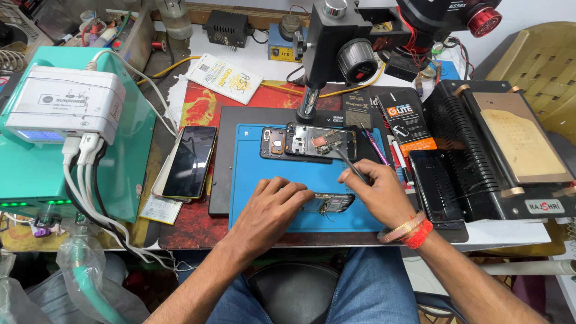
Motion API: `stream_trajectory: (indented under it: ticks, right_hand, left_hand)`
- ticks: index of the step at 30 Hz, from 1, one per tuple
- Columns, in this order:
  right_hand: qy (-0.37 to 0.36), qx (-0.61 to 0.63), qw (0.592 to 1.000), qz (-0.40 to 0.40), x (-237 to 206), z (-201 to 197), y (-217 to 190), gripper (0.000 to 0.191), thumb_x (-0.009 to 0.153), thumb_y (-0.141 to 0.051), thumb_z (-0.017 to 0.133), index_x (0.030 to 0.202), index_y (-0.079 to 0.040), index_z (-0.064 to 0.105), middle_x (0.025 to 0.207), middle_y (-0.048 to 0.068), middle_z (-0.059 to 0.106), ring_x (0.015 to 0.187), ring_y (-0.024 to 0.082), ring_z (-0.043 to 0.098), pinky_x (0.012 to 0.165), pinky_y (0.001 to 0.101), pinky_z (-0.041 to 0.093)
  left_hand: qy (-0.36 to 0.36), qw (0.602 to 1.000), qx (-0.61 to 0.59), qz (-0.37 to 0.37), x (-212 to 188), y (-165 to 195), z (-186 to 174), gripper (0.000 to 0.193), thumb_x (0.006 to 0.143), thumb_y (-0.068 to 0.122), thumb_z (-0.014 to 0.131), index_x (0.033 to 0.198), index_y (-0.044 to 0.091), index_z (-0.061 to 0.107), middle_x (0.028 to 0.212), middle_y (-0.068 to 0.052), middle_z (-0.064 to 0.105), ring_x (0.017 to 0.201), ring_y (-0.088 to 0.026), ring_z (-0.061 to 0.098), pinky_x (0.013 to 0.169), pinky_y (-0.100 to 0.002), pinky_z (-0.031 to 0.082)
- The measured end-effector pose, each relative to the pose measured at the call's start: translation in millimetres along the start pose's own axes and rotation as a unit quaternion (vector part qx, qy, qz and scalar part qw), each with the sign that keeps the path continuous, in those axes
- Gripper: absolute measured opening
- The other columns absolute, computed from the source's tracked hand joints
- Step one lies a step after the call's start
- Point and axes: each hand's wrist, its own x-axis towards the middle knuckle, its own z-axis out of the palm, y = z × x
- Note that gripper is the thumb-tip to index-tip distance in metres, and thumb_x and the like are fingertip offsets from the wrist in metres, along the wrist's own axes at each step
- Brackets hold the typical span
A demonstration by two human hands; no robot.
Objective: The person repairs a disassembled smartphone at a workbench. They hold the phone chassis with the battery exposed, use tweezers to pry and lift the battery and adjust internal components, flip the phone to work on its edges, and set it on the repair mat while continuing to work on it with the tweezers.
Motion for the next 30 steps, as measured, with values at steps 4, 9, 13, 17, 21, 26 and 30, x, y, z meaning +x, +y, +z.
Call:
stream_trajectory:
  ticks: [4,9,13,17,21,26,30]
  right_hand:
    - [0.024,0.061,0.996,0.055,0.5,-2.5,0.3,0.037,0.105,-0.032,0.057,0.093,-0.003,0.077,0.07,0.002,0.054,0.061,0.008,0.045,0.054,0.0257,0.037]
    - [0.041,0.23,0.967,0.097,4.1,-2.4,-0.6,0.045,0.107,-0.039,0.044,0.099,-0.001,0.068,0.074,-0.003,0.057,0.055,0.003,0.05,0.045,0.0202,0.039]
    - [0.014,0.241,0.966,0.091,6.2,-4.6,0.9,0.046,0.107,-0.042,0.042,0.111,-0.004,0.067,0.069,-0.003,0.054,0.049,0.003,0.042,0.042,0.0196,0.031]
    - [-0.069,0.35,0.927,0.117,0.9,-2.6,6.9,0.043,0.107,-0.042,0.049,0.11,-0.002,0.067,0.067,-0.004,0.053,0.045,0.001,0.036,0.04,0.0196,0.026]
    - [-0.106,0.366,0.915,0.132,-4.2,0.9,7.2,0.041,0.103,-0.037,0.058,0.105,0.001,0.071,0.072,0.0,0.066,0.05,0.002,0.045,0.041,0.021,0.029]
    - [-0.084,0.356,0.915,0.169,-4.2,2.5,-6.3,0.038,0.102,-0.035,0.061,0.102,0.001,0.073,0.079,0.003,0.073,0.058,0.005,0.06,0.047,0.0218,0.042]
    - [-0.039,0.387,0.904,0.177,-14.5,-3.2,-24.5,0.039,0.101,-0.037,0.06,0.101,0.0,0.073,0.076,0.002,0.071,0.055,0.004,0.058,0.042,0.0211,0.039]
  left_hand:
    - [0.015,0.999,-0.04,-0.03,4.4,1.8,-5.4,0.043,0.084,0.011,0.073,0.126,0.011,0.064,0.107,-0.003,0.068,0.099,-0.023,0.061,0.087,-0.04,0.045]
    - [0.007,0.986,-0.118,-0.113,10.3,0.2,-8.7,0.032,0.085,0.014,0.075,0.117,0.011,0.072,0.096,-0.005,0.071,0.092,-0.026,0.06,0.082,-0.043,0.046]
    - [0.02,0.944,-0.259,-0.204,12.1,-7.3,-14.4,0.036,0.086,0.016,0.077,0.121,0.009,0.073,0.099,-0.008,0.075,0.086,-0.024,0.066,0.075,-0.038,0.054]
    - [0.009,0.886,-0.364,-0.286,17.0,-7.9,-17.4,0.041,0.086,0.019,0.078,0.125,0.007,0.072,0.104,-0.009,0.079,0.089,-0.014,0.075,0.076,-0.031,0.06]
    - [-0.014,0.85,-0.419,-0.319,18.7,-1.4,-19.0,0.044,0.086,0.017,0.078,0.127,0.006,0.071,0.103,-0.009,0.081,0.09,-0.012,0.074,0.079,-0.03,0.061]
    - [0.06,0.823,-0.445,-0.348,19.6,4.9,-24.2,0.058,0.08,0.011,0.082,0.134,0.007,0.062,0.102,-0.011,0.076,0.092,-0.013,0.072,0.079,-0.029,0.06]
    - [0.183,0.672,-0.585,-0.414,10.1,13.6,-26.9,0.061,0.082,0.009,0.077,0.138,0.009,0.052,0.105,-0.009,0.076,0.091,-0.011,0.069,0.084,-0.026,0.057]
